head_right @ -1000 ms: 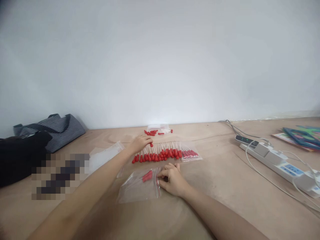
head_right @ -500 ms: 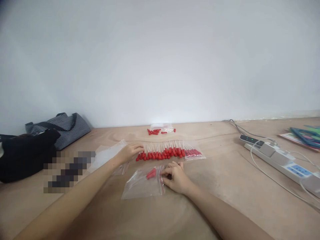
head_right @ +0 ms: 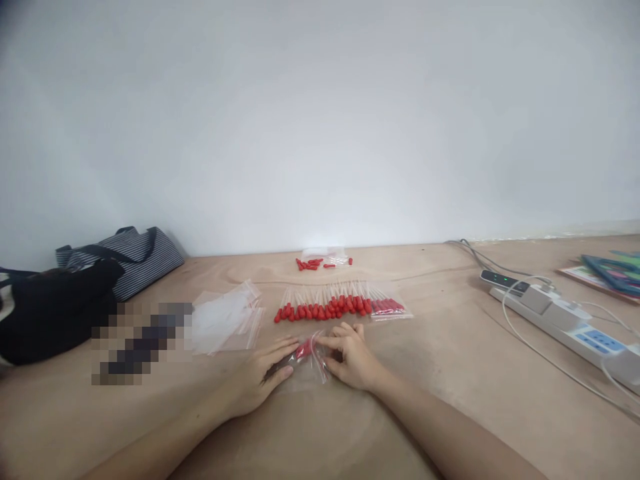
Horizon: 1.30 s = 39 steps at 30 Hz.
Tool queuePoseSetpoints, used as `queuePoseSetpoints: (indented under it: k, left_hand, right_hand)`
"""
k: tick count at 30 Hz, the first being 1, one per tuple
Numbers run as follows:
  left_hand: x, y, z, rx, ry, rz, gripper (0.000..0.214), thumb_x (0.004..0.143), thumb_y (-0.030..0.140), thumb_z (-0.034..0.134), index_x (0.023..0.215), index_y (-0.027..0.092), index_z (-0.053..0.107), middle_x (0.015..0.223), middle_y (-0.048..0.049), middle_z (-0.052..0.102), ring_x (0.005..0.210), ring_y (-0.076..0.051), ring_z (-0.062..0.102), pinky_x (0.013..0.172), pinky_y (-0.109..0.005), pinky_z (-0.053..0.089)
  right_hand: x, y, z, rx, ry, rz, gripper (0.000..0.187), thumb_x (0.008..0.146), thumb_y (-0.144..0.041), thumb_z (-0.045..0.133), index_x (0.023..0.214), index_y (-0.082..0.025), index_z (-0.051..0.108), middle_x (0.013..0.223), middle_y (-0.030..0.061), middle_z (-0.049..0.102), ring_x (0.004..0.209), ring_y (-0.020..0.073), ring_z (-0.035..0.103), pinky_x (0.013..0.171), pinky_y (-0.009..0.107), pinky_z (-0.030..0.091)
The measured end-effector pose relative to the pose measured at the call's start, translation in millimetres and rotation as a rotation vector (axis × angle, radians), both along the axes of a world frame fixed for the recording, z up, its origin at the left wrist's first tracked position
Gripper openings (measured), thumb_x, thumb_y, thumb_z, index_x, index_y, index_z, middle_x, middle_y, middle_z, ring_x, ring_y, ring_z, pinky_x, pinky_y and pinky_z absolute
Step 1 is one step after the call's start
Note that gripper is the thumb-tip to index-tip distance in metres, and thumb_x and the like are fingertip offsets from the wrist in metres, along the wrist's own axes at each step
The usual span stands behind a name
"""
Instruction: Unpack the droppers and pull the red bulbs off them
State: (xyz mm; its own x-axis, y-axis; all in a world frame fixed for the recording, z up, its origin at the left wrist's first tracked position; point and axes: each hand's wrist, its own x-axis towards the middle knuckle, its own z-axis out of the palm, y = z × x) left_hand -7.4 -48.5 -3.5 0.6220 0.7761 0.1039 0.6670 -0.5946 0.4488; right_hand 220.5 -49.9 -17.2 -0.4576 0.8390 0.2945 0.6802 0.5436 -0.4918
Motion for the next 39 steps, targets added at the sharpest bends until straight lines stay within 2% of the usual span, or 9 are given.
queuePoseSetpoints:
  k: [4, 8, 12, 17, 22, 25, 29, 33, 39]
  left_hand:
    - [-1.2, -0.6, -0.7, -0.027, -0.004, 0.018, 0.040, 0.084, 0.033, 0.042, 0.122, 0.022, 0.047, 0.132, -0.0049, 0.044, 0.125, -0.020, 0.034, 0.104, -0.040, 0.028]
    - [-1.2, -1.5, -0.4, -0.043, -0.001, 0.035, 0.038, 0.083, 0.031, 0.044, 0.121, 0.027, 0.049, 0.137, -0.0045, 0.037, 0.127, -0.023, 0.029, 0.104, -0.043, 0.027]
    - [-0.3, -1.3, 1.4, -0.068, 0.019, 0.038, 0.038, 0.083, 0.030, 0.045, 0.120, 0.026, 0.050, 0.137, -0.0056, 0.036, 0.128, -0.023, 0.027, 0.104, -0.044, 0.026]
    - [-0.6, -1.8, 3.4, -0.085, 0.052, 0.047, 0.041, 0.082, 0.039, 0.046, 0.121, 0.027, 0.048, 0.138, -0.0061, 0.033, 0.128, -0.024, 0.027, 0.103, -0.045, 0.027]
    - [-1.9, -0.8, 1.2, -0.089, 0.079, 0.058, 0.044, 0.081, 0.044, 0.046, 0.122, 0.027, 0.048, 0.140, -0.0076, 0.030, 0.129, -0.026, 0.025, 0.103, -0.047, 0.024]
    - [-2.6, -0.1, -1.6, -0.071, 0.051, 0.050, 0.045, 0.080, 0.044, 0.047, 0.122, 0.027, 0.047, 0.140, -0.0070, 0.031, 0.128, -0.026, 0.026, 0.103, -0.047, 0.025]
    - [-2.2, -0.7, -0.9, -0.062, 0.042, 0.057, 0.046, 0.081, 0.043, 0.047, 0.122, 0.025, 0.047, 0.138, -0.0083, 0.033, 0.127, -0.025, 0.028, 0.103, -0.046, 0.026]
    - [-1.0, -2.0, 2.8, -0.066, 0.053, 0.061, 0.046, 0.080, 0.044, 0.048, 0.122, 0.025, 0.048, 0.138, -0.0082, 0.033, 0.127, -0.026, 0.029, 0.102, -0.047, 0.027]
    - [-1.5, -0.9, 2.7, -0.072, 0.065, 0.075, 0.046, 0.080, 0.045, 0.047, 0.122, 0.026, 0.048, 0.138, -0.0076, 0.034, 0.127, -0.026, 0.029, 0.103, -0.046, 0.027]
  right_hand:
    - [-2.1, -1.0, -0.8, 0.048, -0.012, 0.004, 0.032, 0.073, -0.017, 0.055, 0.102, -0.029, 0.059, 0.089, 0.0023, 0.051, 0.088, 0.0171, 0.046, 0.075, 0.033, 0.026]
    - [-6.0, -0.4, 0.6, 0.034, -0.047, -0.053, 0.015, 0.076, -0.032, 0.056, 0.089, -0.026, 0.061, 0.089, 0.0018, 0.049, 0.087, 0.0174, 0.045, 0.073, 0.032, 0.025]
    - [-9.0, 1.5, 2.1, -0.034, -0.006, -0.080, 0.022, 0.068, -0.042, 0.063, 0.080, -0.023, 0.060, 0.087, 0.0007, 0.047, 0.086, 0.0171, 0.045, 0.074, 0.033, 0.026]
    - [-7.7, 1.9, 4.7, -0.084, 0.044, -0.076, 0.026, 0.057, -0.038, 0.072, 0.068, -0.019, 0.057, 0.087, -0.0001, 0.049, 0.086, 0.0172, 0.046, 0.076, 0.033, 0.027]
    - [-6.3, 2.1, 4.7, -0.073, 0.128, -0.060, 0.023, 0.059, -0.038, 0.071, 0.064, -0.019, 0.058, 0.086, 0.0010, 0.053, 0.085, 0.0175, 0.047, 0.077, 0.034, 0.027]
    - [-5.2, 3.0, 3.5, -0.071, 0.136, -0.066, 0.022, 0.064, -0.041, 0.067, 0.070, -0.021, 0.061, 0.090, 0.0018, 0.055, 0.088, 0.0184, 0.047, 0.079, 0.036, 0.026]
    - [-4.4, 3.8, 3.0, -0.104, 0.060, -0.032, 0.030, 0.059, -0.045, 0.070, 0.082, -0.026, 0.063, 0.100, 0.0014, 0.056, 0.096, 0.0212, 0.045, 0.081, 0.038, 0.025]
    - [-6.5, 2.9, 4.7, -0.147, 0.060, -0.082, 0.026, 0.058, -0.042, 0.071, 0.071, -0.022, 0.061, 0.096, 0.0014, 0.057, 0.094, 0.0204, 0.046, 0.080, 0.037, 0.026]
    - [6.8, 0.2, 11.9, -0.085, 0.085, -0.052, 0.019, 0.056, -0.032, 0.071, 0.064, -0.019, 0.059, 0.096, 0.0009, 0.056, 0.095, 0.0202, 0.046, 0.085, 0.039, 0.024]
